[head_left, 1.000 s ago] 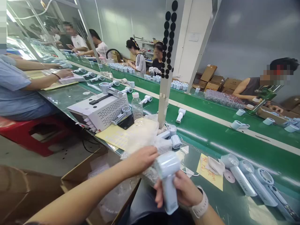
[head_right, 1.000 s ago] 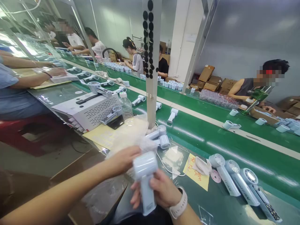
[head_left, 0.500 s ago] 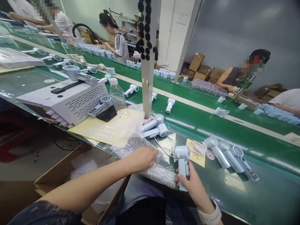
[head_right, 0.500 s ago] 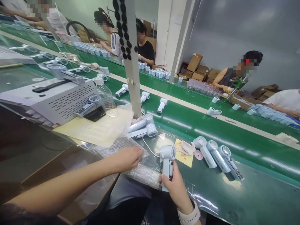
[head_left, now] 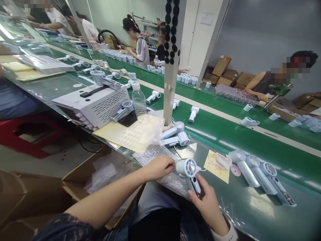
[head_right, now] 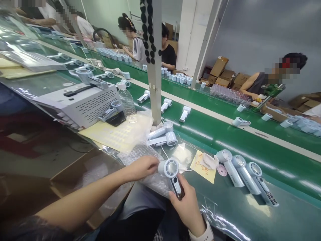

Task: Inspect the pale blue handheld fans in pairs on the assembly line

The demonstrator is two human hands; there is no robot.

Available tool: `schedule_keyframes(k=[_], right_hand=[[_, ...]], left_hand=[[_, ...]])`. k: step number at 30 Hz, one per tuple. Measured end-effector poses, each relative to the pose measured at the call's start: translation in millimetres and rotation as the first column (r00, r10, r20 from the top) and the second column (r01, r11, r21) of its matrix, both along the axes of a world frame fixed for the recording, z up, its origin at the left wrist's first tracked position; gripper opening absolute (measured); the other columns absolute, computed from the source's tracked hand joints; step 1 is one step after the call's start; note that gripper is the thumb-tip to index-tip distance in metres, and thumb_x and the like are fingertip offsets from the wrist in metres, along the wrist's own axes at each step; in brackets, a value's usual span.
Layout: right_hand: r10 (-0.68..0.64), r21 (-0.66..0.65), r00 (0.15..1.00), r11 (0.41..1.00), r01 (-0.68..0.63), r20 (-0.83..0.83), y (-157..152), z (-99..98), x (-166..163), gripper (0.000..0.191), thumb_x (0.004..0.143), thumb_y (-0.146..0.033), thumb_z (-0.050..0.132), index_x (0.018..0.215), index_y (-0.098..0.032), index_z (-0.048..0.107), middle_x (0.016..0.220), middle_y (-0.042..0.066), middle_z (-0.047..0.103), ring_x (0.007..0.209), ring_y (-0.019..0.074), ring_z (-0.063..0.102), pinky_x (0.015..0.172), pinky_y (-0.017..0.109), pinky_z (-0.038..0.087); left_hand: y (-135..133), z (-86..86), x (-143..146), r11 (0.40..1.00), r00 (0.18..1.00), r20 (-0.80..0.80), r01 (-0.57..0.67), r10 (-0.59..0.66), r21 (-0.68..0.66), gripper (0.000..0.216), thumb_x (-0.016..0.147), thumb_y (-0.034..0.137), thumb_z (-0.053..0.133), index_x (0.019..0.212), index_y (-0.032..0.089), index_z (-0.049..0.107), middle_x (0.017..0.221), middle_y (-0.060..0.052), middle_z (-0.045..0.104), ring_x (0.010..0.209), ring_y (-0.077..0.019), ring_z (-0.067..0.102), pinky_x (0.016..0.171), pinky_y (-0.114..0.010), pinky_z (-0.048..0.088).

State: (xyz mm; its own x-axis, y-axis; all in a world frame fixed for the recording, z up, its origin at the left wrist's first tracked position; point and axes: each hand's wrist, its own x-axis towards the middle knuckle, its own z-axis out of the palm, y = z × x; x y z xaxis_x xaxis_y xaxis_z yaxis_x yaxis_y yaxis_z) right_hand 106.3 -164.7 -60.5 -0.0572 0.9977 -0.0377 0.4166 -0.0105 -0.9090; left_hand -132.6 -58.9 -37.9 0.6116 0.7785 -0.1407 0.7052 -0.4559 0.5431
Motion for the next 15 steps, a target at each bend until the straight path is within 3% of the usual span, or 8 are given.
schedule_keyframes(k=[4, 6, 9, 12, 15], right_hand=[[0.078, 0.009, 0.994, 0.997, -0.079, 0.078, 6.6, 7.4, -7.3, 0.048, 0.08, -0.033, 0.069, 0.126, -0.021, 0.072, 0.122, 0.013, 0.072, 0.111, 0.0325, 0.068, 0.098, 0.044, 0.054], [0.103, -0.026, 0.989, 0.995, -0.101, 0.107, 12.9, 14.1, -8.2, 0.046, 0.081, -0.031, 0.068, 0.126, -0.022, 0.073, 0.115, 0.011, 0.072, 0.104, 0.0302, 0.069, 0.091, 0.041, 0.056], [0.146, -0.098, 0.981, 0.986, -0.134, 0.126, 22.9, 25.9, -10.4, 0.046, 0.082, -0.027, 0.066, 0.127, -0.025, 0.073, 0.104, 0.008, 0.074, 0.095, 0.0286, 0.068, 0.085, 0.039, 0.055], [0.205, -0.125, 0.968, 0.974, -0.188, 0.143, 29.7, 36.4, -17.0, 0.042, 0.081, -0.023, 0.064, 0.122, -0.027, 0.075, 0.103, 0.007, 0.075, 0.096, 0.03, 0.068, 0.088, 0.041, 0.053], [0.224, -0.106, 0.95, 0.973, -0.205, 0.22, 28.3, 42.2, -28.6, 0.044, 0.078, -0.021, 0.067, 0.121, -0.026, 0.074, 0.107, 0.008, 0.075, 0.099, 0.0316, 0.068, 0.092, 0.043, 0.051]], left_hand=[[7.7, 0.5, -15.2, 0.978, 0.967, 0.254, 0.044, 0.01, -0.206, 0.015, 0.09, 0.021, 0.053, 0.099, 0.019, 0.065, 0.092, -0.003, 0.07, 0.086, -0.0185, 0.064, 0.078, -0.028, 0.046], [9.0, -4.1, -18.2, 0.933, 0.899, 0.415, 0.022, 0.139, -0.359, 0.02, 0.091, 0.025, 0.052, 0.109, 0.02, 0.058, 0.079, 0.001, 0.061, 0.073, -0.0156, 0.058, 0.07, -0.026, 0.045], [8.4, -10.4, -15.4, 0.869, 0.791, 0.515, -0.041, 0.33, -0.493, 0.026, 0.092, 0.025, 0.049, 0.117, 0.021, 0.044, 0.07, 0.008, 0.044, 0.058, -0.0115, 0.044, 0.059, -0.023, 0.04], [5.7, -7.4, -7.9, 0.904, 0.773, 0.527, -0.138, 0.354, -0.405, 0.025, 0.092, 0.021, 0.045, 0.117, 0.021, 0.043, 0.07, 0.008, 0.041, 0.06, -0.0114, 0.042, 0.061, -0.023, 0.04], [-2.1, 3.9, 1.8, 0.97, 0.855, 0.458, -0.207, 0.244, -0.13, 0.03, 0.093, 0.016, 0.04, 0.122, 0.02, 0.047, 0.074, 0.004, 0.049, 0.068, -0.0149, 0.05, 0.068, -0.027, 0.043]])
